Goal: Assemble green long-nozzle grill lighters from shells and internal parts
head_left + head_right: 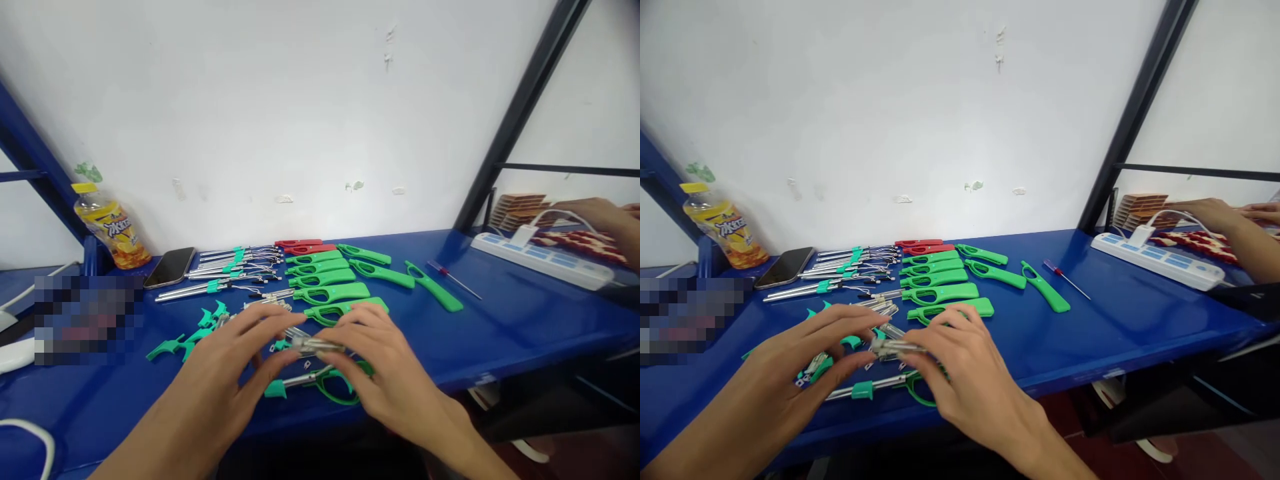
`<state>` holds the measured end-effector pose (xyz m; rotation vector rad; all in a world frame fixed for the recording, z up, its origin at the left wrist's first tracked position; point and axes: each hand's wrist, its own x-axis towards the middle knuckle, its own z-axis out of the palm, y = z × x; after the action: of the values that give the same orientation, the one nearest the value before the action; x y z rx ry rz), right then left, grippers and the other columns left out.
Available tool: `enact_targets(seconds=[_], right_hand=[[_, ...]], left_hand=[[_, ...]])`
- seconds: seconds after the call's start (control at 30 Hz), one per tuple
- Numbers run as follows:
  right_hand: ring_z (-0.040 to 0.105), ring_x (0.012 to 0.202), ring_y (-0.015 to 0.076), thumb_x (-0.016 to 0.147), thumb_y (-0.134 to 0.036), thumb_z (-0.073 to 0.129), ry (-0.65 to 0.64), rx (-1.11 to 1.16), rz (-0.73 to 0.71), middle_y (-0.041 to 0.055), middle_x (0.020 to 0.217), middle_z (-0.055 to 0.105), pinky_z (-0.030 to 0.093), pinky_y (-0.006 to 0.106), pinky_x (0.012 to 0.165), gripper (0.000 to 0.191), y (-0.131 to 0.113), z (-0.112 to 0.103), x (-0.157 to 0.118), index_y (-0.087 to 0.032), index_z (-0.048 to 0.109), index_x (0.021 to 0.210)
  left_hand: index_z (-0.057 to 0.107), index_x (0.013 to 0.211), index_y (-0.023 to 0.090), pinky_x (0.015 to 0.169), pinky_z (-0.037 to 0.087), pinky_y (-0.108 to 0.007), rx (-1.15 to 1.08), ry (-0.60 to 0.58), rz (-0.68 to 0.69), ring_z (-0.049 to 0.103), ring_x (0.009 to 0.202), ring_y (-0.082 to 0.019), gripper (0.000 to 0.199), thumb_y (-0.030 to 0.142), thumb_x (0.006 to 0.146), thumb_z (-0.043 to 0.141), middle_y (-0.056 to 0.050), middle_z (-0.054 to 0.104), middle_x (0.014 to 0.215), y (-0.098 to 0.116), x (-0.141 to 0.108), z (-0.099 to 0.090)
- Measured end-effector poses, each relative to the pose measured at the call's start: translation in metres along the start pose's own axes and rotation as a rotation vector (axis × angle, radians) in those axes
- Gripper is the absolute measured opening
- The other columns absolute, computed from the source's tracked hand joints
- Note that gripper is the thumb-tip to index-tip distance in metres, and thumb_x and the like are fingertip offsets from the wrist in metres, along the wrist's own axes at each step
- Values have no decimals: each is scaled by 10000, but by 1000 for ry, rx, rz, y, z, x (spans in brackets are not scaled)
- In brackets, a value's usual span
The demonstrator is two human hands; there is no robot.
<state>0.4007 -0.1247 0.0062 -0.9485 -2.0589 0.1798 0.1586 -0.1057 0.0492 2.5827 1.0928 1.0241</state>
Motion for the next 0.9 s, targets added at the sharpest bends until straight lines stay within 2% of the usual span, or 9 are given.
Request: enact_targets(seconds=[0.07,0.13,0.2,0.27,0.37,0.53,0.67,0.8,0.9], right_hand=[[661,953,203,1066,-248,665,97,0,64,0,1006,788,451,365,919,121,12,-5,-8,-253,759,1143],[687,979,215,1057,-286,678,203,4,163,1,985,800,476,348,906,124,25,-12,-16,-267,778,1127],[706,920,216,1057,-324,672,277,25,271,-7,893,798,496,332,865,136,34,-18,-22,-267,791,1087],[704,850,209,1063,-353,657,305,67,341,-15,817,776,506,320,819,165,38,-20,-25,-263,794,1051],[695,823,191,1063,-355,655,287,113,332,-23,817,761,511,304,801,161,38,-19,-26,-263,788,1066],[701,995,185,1058,-300,673,236,94,257,-18,1062,811,514,301,890,122,36,-14,-27,-284,779,1115],[686,1015,177,1059,-272,672,215,89,242,-28,1077,804,515,306,902,162,37,-15,-28,-314,791,1161],[677,968,176,1059,-255,678,183,83,243,-36,1069,804,506,322,885,255,39,-15,-29,-366,783,1264],[675,930,181,1054,-242,688,161,78,226,-35,1053,807,496,341,894,287,40,-14,-30,-372,771,1296]], left_hand=[[763,1188,290,816,595,-328,87,-58,-98,763,994,-251,241,331,1034,581,-45,759,1186,-12,-4,1],[778,1069,279,796,574,-380,169,-195,-190,746,964,-280,243,317,1030,541,-49,746,1114,-24,-7,2],[773,1007,263,839,561,-425,228,-359,-278,727,1008,-307,237,285,1022,537,-58,734,1091,-29,-8,4],[768,1021,246,892,552,-454,271,-489,-346,714,1063,-322,220,255,1021,547,-72,725,1111,-29,-7,6],[757,1054,229,931,542,-465,327,-586,-399,709,1087,-325,216,220,1030,543,-86,710,1160,-22,-3,10],[716,978,203,920,534,-423,353,-642,-396,723,1032,-290,265,154,1046,465,-78,714,1113,-21,1,17],[693,981,202,891,540,-422,384,-637,-394,736,1005,-297,266,156,1041,438,-88,719,1108,-21,-1,19],[700,1023,190,928,540,-466,374,-631,-380,729,1027,-315,343,174,1054,359,-124,712,1149,-14,-3,18],[703,1025,193,920,532,-484,347,-582,-358,726,1004,-320,373,199,1044,331,-128,724,1132,-11,-4,17]])
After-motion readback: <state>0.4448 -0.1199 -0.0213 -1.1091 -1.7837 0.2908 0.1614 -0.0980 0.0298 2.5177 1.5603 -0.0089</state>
